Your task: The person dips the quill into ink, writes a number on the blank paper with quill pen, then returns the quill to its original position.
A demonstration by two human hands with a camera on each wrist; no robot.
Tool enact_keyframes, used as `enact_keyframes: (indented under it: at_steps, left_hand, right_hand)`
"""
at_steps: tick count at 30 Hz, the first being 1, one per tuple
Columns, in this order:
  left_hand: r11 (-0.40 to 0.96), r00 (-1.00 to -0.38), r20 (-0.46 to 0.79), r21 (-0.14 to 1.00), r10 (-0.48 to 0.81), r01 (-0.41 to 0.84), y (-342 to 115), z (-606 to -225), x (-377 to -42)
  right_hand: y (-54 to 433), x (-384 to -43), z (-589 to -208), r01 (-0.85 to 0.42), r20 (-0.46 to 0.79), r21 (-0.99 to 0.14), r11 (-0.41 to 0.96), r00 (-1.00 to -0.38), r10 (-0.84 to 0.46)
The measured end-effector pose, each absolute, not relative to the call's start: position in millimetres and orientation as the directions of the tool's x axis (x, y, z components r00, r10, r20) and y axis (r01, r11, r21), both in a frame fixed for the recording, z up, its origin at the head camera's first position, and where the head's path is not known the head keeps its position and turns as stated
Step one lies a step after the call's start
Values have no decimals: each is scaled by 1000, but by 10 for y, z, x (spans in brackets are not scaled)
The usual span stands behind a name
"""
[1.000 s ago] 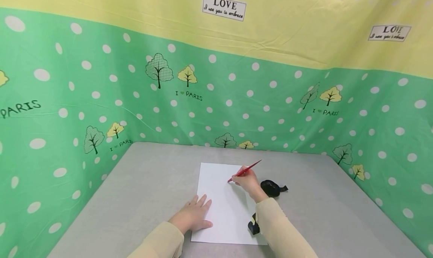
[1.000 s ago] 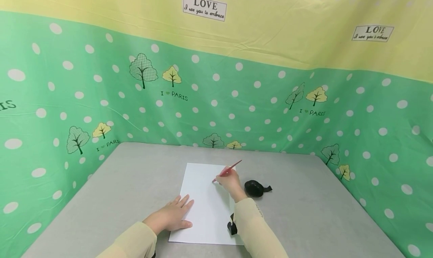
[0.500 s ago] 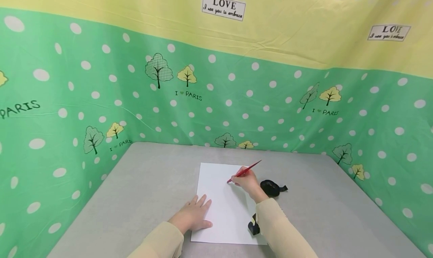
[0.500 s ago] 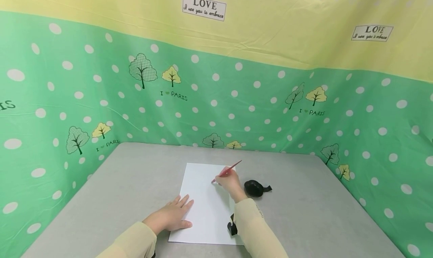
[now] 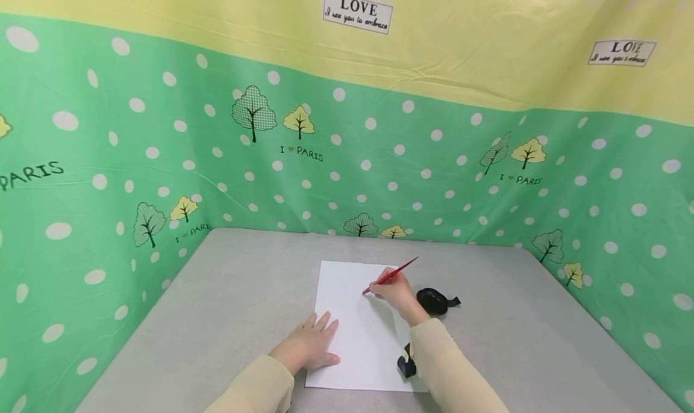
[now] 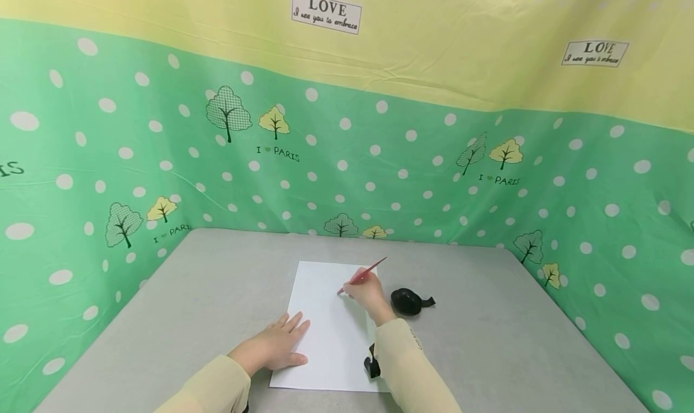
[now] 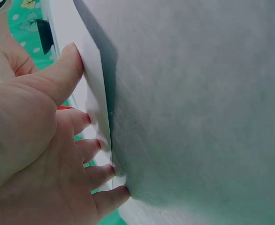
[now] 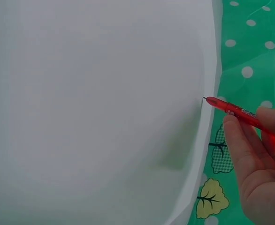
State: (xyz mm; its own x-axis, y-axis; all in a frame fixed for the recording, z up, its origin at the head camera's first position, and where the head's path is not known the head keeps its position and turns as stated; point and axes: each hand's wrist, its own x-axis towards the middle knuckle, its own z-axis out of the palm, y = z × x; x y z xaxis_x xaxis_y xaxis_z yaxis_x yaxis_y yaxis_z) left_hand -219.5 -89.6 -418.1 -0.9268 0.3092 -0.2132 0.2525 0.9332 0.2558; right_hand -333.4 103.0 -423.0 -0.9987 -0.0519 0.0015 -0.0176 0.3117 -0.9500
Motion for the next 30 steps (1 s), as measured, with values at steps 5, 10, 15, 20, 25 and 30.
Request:
enact_keyframes:
  at_steps: [5, 10, 15, 20, 25, 30]
  left_hand:
    - [933, -927, -215, 259, 308, 250, -894, -4188, -2198]
    - [930, -926, -210, 264, 313, 254, -900, -4208, -2205]
    - [930, -925, -212, 262, 314, 256, -902, -4221, -2213]
    - [932, -926, -214, 258, 311, 254, -901, -4222, -2214]
    - [933, -928, -214, 261, 306, 248, -898, -4208, -2205]
    - [935, -928, -221, 262, 299, 239, -891, -4186, -2200]
  right_hand:
    - [1026, -3315, -4217, -18, 1, -950, 311, -999, -54]
    - [1026, -3309, -4225, -20, 0, -948, 317, -998, -62]
    - [1029, -3303, -4222, -20, -4, -941, 339, -998, -70]
    - [1030, -3291, -4206, -19, -8, -935, 353, -997, -76]
    - [1031, -3279, -4199, -25, -7, -932, 361, -996, -89]
    - [1035, -3257, -4195, -24, -14, -931, 364, -995, -100]
